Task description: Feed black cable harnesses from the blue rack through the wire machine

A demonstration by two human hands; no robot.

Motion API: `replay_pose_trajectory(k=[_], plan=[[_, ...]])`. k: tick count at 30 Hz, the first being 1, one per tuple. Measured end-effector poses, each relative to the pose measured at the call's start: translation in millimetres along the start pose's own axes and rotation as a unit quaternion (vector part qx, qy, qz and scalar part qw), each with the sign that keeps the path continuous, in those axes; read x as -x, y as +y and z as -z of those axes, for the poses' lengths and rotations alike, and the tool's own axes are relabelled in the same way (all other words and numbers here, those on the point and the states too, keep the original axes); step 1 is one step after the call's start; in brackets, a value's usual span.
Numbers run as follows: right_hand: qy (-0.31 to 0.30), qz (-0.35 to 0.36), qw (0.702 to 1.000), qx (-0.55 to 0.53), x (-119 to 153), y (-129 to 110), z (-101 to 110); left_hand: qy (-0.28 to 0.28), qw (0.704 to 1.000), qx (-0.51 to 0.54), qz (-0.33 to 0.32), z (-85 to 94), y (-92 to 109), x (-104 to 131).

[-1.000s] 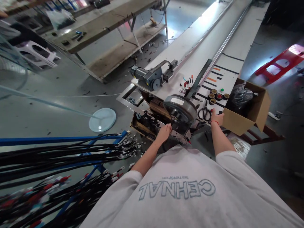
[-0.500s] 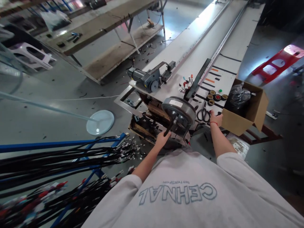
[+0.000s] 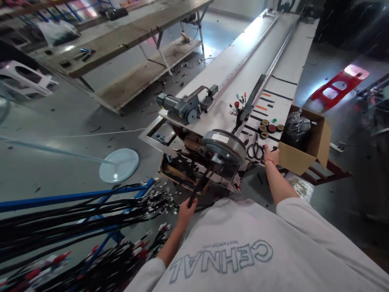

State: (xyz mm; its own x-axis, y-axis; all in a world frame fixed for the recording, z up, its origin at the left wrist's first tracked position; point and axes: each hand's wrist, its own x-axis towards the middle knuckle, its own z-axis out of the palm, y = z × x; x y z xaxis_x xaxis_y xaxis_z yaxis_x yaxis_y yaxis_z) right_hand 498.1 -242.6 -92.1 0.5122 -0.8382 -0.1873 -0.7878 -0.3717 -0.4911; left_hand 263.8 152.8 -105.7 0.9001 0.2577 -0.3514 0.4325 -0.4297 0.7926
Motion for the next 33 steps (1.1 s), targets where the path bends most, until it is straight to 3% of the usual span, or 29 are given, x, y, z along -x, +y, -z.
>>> replay_pose_trajectory(k=[5, 11, 29, 33], plan=[[-0.008, 0.008, 1.000, 0.001, -2.2, 1.5, -2.6, 0.006, 0.999, 0.038, -0.016, 8.9, 34.2, 17.0], [-0.009, 0.003, 1.000, 0.000, -0.1, 0.6, -1.6, -0.001, 0.999, 0.050, -0.020, -4.5, 61.5, 4.3], [-0.008, 0.009, 1.000, -0.006, -1.4, 3.0, -2.8, -0.022, 0.990, -0.010, -0.140, -46.0, 90.4, -56.7], [-0.007, 0.012, 1.000, -0.009, -0.4, 3.6, -1.8, -0.027, 0.990, -0.028, -0.136, -55.5, 101.6, -70.7]])
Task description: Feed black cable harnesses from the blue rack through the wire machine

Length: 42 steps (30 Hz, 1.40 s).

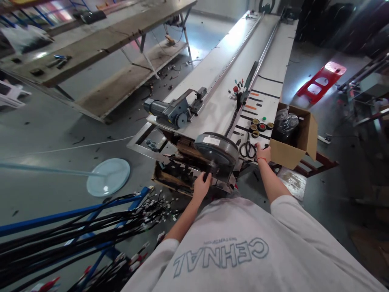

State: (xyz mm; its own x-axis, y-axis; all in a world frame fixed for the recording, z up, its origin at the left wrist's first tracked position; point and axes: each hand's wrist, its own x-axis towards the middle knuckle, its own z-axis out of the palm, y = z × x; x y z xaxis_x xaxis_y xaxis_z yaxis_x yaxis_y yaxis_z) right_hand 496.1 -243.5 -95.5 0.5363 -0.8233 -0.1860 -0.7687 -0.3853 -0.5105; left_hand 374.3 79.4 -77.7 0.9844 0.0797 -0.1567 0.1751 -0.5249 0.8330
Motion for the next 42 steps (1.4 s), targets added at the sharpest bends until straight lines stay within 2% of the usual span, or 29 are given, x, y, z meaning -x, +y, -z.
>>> replay_pose_trajectory(k=[3, 5, 10, 12, 13, 16, 19, 25, 29, 30, 32, 35, 39, 42], plan=[[0.003, 0.004, 1.000, 0.004, -0.3, 0.9, -0.4, -0.025, 0.999, -0.020, 0.031, -4.0, -6.8, -5.5], [0.002, 0.003, 1.000, 0.007, -1.0, 1.6, -1.2, -0.054, 0.997, -0.030, 0.052, -3.9, -21.7, -0.2], [-0.002, 0.004, 1.000, 0.004, -1.5, 2.6, -2.1, -0.157, 0.978, -0.056, 0.126, 12.1, -73.5, 42.2], [-0.001, 0.004, 1.000, 0.002, -1.0, 2.6, -1.8, -0.143, 0.981, -0.022, 0.132, 23.5, -84.3, 62.1], [-0.001, 0.005, 1.000, 0.001, -0.6, 2.5, -1.5, -0.117, 0.985, 0.003, 0.123, 29.3, -85.6, 70.7], [0.001, 0.006, 1.000, -0.002, 0.1, 2.0, -1.0, -0.029, 0.993, 0.056, 0.101, 42.1, -76.1, 85.8], [-0.002, 0.004, 1.000, -0.006, -0.1, 1.4, -1.2, 0.013, 0.993, 0.068, 0.098, 45.3, -57.6, 83.2], [-0.010, -0.001, 1.000, -0.017, 0.3, 1.6, -0.6, 0.003, 0.996, 0.064, 0.063, 36.0, -35.8, 55.7], [-0.013, 0.012, 0.999, -0.038, 2.4, -3.4, 11.6, -0.012, 0.995, 0.086, 0.058, 26.9, -29.8, 40.8], [-0.023, 0.031, 0.998, -0.050, 3.4, -9.0, 15.8, -0.014, 0.993, 0.102, 0.056, 24.0, -28.7, 37.3], [-0.088, 0.103, 0.986, -0.093, 7.1, -28.7, 22.6, -0.022, 0.989, 0.135, 0.050, 17.4, -26.5, 29.5], [-0.230, 0.211, 0.937, -0.154, 20.0, -78.7, 22.9, -0.025, 0.982, 0.179, 0.057, 6.5, -21.4, 15.2], [-0.363, 0.251, 0.880, -0.175, 50.2, -154.3, 7.7, -0.039, 0.961, 0.252, 0.105, -4.3, -6.4, -6.9], [-0.465, 0.256, 0.825, -0.195, 73.8, -191.5, -2.5, -0.035, 0.969, 0.229, 0.085, -5.9, 6.8, -18.2]])
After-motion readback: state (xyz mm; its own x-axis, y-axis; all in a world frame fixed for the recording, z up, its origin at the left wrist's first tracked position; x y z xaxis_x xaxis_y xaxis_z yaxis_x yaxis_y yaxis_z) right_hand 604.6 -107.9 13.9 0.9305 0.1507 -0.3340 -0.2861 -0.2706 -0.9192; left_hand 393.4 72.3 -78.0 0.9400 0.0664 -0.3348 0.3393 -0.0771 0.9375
